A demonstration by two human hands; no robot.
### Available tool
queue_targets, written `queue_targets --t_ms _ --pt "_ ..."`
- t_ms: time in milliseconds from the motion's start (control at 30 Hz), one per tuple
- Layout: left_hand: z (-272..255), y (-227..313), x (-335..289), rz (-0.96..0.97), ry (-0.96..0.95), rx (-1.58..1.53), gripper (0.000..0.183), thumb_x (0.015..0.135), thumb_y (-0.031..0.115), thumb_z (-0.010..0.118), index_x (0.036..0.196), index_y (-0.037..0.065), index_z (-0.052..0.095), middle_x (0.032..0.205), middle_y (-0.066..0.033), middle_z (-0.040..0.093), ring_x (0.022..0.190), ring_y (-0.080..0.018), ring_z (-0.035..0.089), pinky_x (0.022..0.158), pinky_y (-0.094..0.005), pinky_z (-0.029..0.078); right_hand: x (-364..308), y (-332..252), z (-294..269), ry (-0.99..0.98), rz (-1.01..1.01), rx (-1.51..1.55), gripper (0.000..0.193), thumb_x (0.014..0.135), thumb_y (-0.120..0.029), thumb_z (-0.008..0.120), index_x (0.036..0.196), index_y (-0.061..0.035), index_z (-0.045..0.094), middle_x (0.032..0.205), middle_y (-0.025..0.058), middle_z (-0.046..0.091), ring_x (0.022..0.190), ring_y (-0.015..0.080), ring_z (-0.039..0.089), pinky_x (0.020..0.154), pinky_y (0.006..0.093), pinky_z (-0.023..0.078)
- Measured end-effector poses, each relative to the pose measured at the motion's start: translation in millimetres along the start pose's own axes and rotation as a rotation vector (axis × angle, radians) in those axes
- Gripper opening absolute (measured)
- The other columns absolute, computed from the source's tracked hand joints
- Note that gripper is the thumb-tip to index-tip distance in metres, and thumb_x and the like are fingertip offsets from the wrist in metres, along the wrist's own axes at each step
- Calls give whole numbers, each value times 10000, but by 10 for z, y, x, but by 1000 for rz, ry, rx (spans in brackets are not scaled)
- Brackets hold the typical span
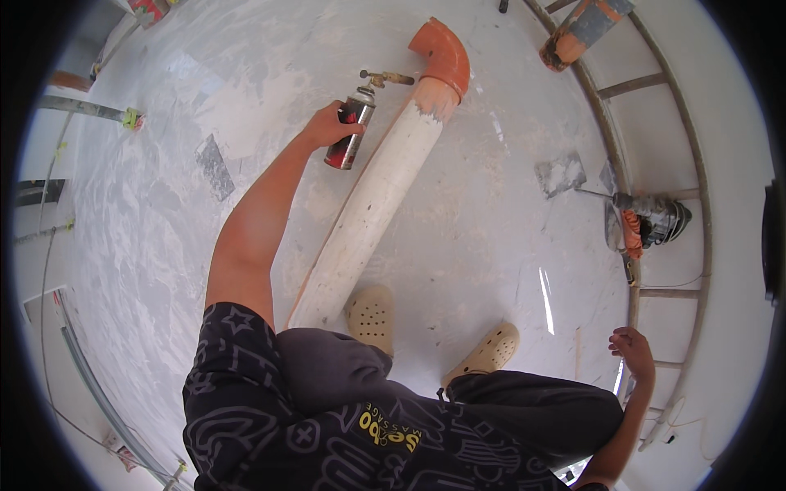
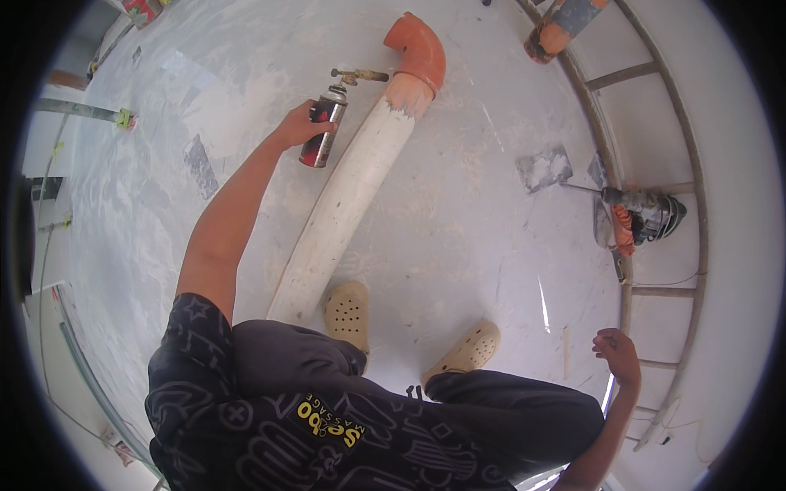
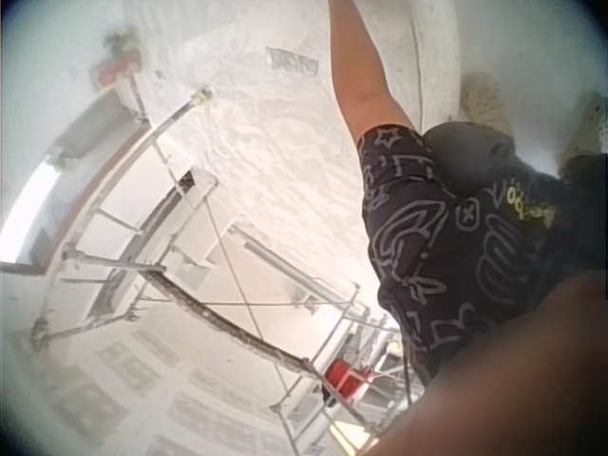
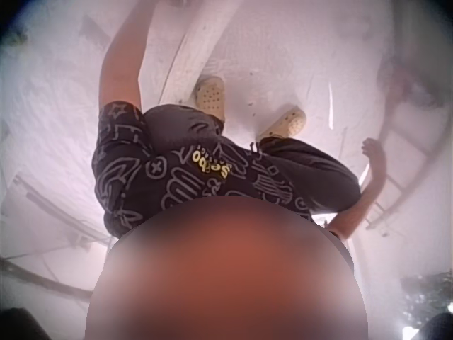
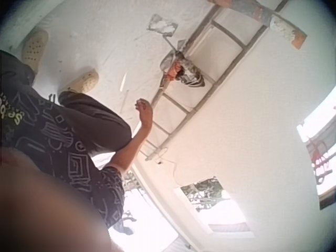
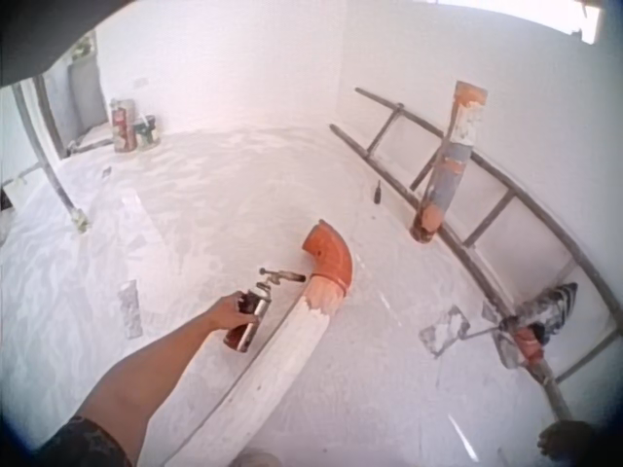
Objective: The person uses a handheld blowtorch to heat the joint of an orange PVC elbow fitting attached to a white pipe. The person holds the torch steadily and moves the flame around the circumference of the joint.
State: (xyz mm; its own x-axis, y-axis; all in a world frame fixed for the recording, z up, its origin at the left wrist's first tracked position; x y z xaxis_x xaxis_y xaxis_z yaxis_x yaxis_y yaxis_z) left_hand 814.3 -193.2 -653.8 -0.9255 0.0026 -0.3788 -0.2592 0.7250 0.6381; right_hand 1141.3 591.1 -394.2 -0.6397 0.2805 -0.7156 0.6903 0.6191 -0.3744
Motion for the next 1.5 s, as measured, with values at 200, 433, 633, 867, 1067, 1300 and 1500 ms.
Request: queue_targets --t_ms 200,433,633,867,1067,1300,1500 --pt "6 30 89 9 4 -10 1008 764 524 896 1510 -50 535 1350 -285 699 1249 -376 698 1086 -459 548 57 -45 -2 -3 -15 -9 372 1040 -240 741 1257 51 661 1033 136 762 919 225 759 816 365 626" --pt "26 0 119 7 0 -17 991 761 519 897 1501 -41 548 1343 -272 705 1246 -369 699 1084 -458 547 59 -16 -8 -6 -33 -40 375 1054 -248 737 1263 52 659 1036 137 769 914 227 771 805 362 634" --pt "39 -12 159 11 5 -6 963 762 510 897 1480 -40 564 1320 -262 714 1219 -360 709 1061 -454 559 45 -33 -3 2 -39 -45 366 1054 -240 735 1253 58 663 1032 139 772 907 226 773 802 361 639" --pt "34 1 166 6 19 12 962 763 520 893 1470 -46 567 1302 -265 721 1200 -364 718 1044 -449 568 41 -53 13 5 -29 -25 362 1052 -239 733 1249 57 662 1023 134 764 902 223 767 800 360 634" --pt "15 -28 158 -9 25 30 967 762 529 891 1466 -53 571 1294 -270 726 1189 -369 725 1036 -449 575 45 -45 -6 10 12 3 429 1014 -243 766 1276 79 661 1058 157 763 940 228 754 836 372 624" --pt "1 -71 157 -22 24 25 968 753 533 897 1453 -57 581 1294 -271 725 1189 -368 729 1023 -450 583 79 -45 -13 -1 3 8 437 1010 -246 776 1274 81 658 1053 156 766 938 234 756 828 375 628" --pt "8 -63 165 -31 39 41 968 746 543 901 1439 -57 592 1295 -275 725 1192 -373 729 1019 -445 585 83 -63 -6 5 6 3 428 1010 -243 776 1267 78 658 1056 160 766 934 235 756 827 374 628"
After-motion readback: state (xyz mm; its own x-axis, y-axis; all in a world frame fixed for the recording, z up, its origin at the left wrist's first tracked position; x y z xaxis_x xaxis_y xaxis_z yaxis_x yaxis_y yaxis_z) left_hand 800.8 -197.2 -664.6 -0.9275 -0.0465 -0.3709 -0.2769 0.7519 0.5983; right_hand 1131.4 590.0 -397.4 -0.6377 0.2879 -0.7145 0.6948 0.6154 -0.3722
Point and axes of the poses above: each hand's wrist, its own x-axis towards the middle knuckle, its own z-axis out of the palm, y = z × x, the point moved 5 cm from there along x, towards the middle knuckle
